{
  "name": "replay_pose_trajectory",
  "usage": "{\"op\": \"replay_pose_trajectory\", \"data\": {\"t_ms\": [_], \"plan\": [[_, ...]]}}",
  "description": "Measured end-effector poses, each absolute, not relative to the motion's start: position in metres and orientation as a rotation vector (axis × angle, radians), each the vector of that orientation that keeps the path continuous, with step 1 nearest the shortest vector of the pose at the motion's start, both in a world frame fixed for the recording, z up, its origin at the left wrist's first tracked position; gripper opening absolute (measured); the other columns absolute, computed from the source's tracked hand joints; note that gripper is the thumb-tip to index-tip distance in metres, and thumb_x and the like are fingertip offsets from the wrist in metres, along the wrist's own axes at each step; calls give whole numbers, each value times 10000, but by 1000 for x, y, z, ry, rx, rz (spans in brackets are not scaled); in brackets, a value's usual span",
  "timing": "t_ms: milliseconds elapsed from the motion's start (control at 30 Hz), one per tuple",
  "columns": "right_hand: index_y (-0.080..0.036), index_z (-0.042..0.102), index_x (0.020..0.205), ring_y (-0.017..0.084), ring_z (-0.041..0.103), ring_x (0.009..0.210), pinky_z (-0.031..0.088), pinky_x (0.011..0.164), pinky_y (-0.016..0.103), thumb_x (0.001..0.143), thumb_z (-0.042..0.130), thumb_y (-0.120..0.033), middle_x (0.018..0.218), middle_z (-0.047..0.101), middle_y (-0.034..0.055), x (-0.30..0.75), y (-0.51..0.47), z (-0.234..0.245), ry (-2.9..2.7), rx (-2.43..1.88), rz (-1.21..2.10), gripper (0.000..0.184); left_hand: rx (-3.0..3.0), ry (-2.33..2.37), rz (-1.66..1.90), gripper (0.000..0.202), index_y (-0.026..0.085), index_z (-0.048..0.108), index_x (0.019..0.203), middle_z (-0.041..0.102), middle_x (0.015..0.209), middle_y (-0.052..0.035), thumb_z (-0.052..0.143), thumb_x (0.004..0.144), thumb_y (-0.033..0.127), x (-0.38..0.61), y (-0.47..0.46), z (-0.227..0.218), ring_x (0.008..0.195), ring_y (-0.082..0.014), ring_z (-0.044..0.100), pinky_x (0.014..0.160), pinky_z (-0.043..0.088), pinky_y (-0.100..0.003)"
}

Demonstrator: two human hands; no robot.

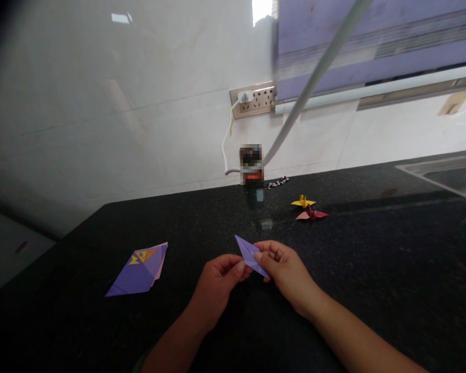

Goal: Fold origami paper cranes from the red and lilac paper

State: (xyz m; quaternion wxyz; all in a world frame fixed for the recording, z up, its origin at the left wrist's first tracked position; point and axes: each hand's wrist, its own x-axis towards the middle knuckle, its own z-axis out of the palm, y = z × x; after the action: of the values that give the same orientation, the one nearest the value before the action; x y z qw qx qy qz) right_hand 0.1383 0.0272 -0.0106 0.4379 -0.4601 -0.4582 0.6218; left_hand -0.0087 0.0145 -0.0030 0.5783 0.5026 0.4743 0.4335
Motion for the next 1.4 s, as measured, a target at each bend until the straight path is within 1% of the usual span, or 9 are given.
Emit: {"op": "replay_pose_trajectory", "data": {"t_ms": [667,867,967,1033,1133,1200,1267,1333,1400], "plan": [[-160,591,929,104,513,564,366,441,194,713,580,-324,707,602,19,139,28,-13,-1091,-1083,1613,272,1160,1097,1004,169,130,640,741,637,711,-62,536,732,264,-7,15,0,681,-158,554,667,411,-268],[-166,575,918,87,477,545,361,454,190,722,576,-303,679,572,-3,139,27,-12,-1131,-1137,1557,239,1145,1105,1007,172,128,639,791,650,763,-73,542,723,252,-8,15,-6,729,-174,572,711,419,-293],[-168,558,915,92,478,555,364,460,194,729,561,-313,697,565,-1,138,26,-11,-1147,-1149,1547,236,1141,1088,1002,166,125,641,794,651,761,-73,551,714,240,-8,14,-5,733,-174,573,715,421,-294],[-173,530,929,88,465,527,360,452,195,730,557,-317,658,536,-20,138,26,-12,-1157,-1156,1532,247,1123,1086,995,161,121,641,796,650,749,-70,563,702,225,-7,14,-2,725,-170,573,711,421,-292],[-184,485,919,82,437,490,362,457,199,740,549,-290,579,464,-55,138,26,-14,-1263,-1162,1368,217,1039,1090,955,174,111,636,814,645,749,-75,561,697,217,-7,14,0,700,-162,576,691,426,-290],[-187,489,853,97,460,530,386,496,218,757,528,-263,598,472,-42,139,25,-15,-1425,-1181,1154,128,957,1083,917,197,107,628,844,640,762,-82,552,704,222,-7,15,0,687,-158,582,671,431,-287],[-188,516,793,127,502,632,417,579,259,773,503,-230,684,516,-4,141,24,-14,-1640,-1190,897,49,898,1053,899,212,104,618,866,635,784,-87,552,707,227,-8,14,-2,690,-154,587,665,432,-282],[-190,551,791,162,519,772,421,687,311,781,484,-191,813,544,37,142,23,-13,-1837,-1151,648,68,857,1011,919,217,104,609,875,631,794,-84,567,700,225,-7,14,-3,695,-146,586,672,429,-275],[-192,570,847,194,493,912,398,780,356,771,497,-167,949,534,70,143,21,-11,-1957,-1092,453,108,809,968,955,227,110,600,891,628,806,-76,584,688,209,-7,13,-4,699,-133,580,682,425,-267]]}}
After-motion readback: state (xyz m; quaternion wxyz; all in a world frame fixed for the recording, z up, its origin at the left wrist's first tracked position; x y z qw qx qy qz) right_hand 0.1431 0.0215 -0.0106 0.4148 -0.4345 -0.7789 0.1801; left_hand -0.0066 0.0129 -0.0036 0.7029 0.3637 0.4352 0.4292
